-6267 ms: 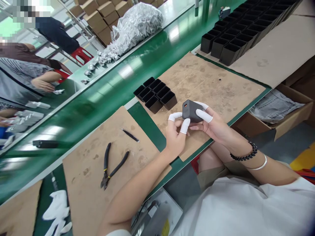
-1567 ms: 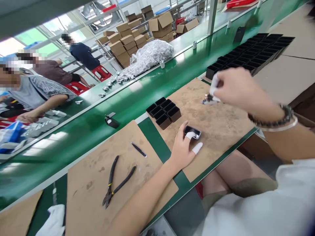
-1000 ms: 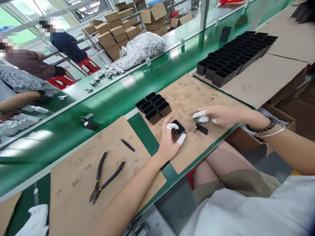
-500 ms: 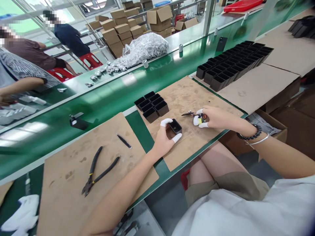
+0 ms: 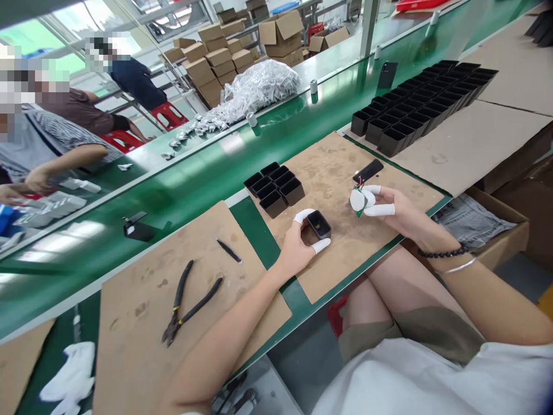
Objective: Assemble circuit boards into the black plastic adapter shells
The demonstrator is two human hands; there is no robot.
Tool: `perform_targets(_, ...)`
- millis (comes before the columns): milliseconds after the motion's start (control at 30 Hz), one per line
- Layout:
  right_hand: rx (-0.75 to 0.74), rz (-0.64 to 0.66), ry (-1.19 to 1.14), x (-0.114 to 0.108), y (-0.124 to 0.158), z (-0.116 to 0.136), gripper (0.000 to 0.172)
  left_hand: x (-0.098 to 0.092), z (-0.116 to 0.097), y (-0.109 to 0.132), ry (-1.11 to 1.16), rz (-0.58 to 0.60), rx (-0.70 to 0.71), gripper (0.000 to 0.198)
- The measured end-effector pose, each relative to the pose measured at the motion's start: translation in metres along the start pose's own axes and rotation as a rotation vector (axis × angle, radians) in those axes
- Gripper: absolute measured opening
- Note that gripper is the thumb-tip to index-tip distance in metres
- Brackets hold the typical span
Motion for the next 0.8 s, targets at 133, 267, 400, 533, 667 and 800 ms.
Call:
perform_targets(133,0.047,0.016,-0.218,0.023,0.013,-0.016,0.039,0.001,-0.001,0.001,0.008,0.019,0.028,0.065)
perform_targets(267,0.048,0.082,-0.312,0.038,0.016,-0.014,0.039,0.0,0.001,0.0,0.024,0.011,0.033,0.068)
perform_targets(400,0.01,0.098,-0.408,0.045,0.016,-0.01,0.037,-0.001,0.005,0.001,0.057,0.01,0.038,0.071)
perform_targets(533,-0.084,0.074,-0.478,0.051,0.017,-0.005,0.038,-0.001,0.007,0.002,0.087,0.02,0.044,0.074)
perform_targets(667,-0.166,0.054,-0.491,0.055,0.017,-0.004,0.039,0.0,0.008,0.001,0.092,0.024,0.042,0.076)
perform_targets(800,-0.222,0.052,-0.47,0.052,0.013,-0.011,0.042,0.0,0.008,0.0,0.103,0.013,0.044,0.08)
Point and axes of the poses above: each hand's wrist, its own y-axis away from the middle knuckle, its own x-axis out of the palm, z = x × y, the point moved 4 cm from there along -y, towards the middle knuckle, and after that the axes turned 5 degrees about -z, right-handed, at the moved point
